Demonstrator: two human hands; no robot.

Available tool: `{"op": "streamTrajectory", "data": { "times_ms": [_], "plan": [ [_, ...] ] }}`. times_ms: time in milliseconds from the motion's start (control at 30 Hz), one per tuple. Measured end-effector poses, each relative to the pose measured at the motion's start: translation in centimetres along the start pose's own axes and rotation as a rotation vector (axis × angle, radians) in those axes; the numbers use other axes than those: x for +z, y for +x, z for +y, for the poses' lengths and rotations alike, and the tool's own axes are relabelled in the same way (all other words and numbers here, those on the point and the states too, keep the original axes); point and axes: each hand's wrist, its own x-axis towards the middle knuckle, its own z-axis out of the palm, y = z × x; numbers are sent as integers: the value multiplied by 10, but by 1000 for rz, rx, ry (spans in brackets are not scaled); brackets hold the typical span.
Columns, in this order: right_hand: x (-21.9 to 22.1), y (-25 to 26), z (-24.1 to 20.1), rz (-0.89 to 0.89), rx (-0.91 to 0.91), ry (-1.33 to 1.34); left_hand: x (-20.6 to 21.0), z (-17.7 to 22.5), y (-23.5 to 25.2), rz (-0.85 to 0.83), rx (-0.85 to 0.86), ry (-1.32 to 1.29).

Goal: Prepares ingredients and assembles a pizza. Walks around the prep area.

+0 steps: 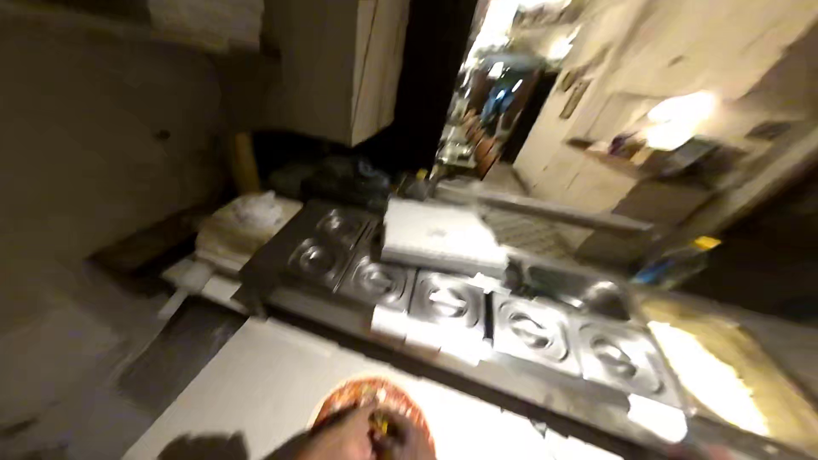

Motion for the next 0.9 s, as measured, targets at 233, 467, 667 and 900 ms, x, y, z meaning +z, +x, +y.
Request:
{"op": "streamTrajectory", "data": {
  "times_ms": [233,467,667,900],
  "plan": [
    [-5,32,54,203,34,-83,-35,-6,44,-81,38,-26],
    [6,87,47,215,133,81,-75,2,50,223,212,563],
    [24,99,20,196,41,-278,-97,-2,59,446,336,1128],
    [15,84,23,327,115,-381,-104,-5,53,470,443,1259]
  ]
}}
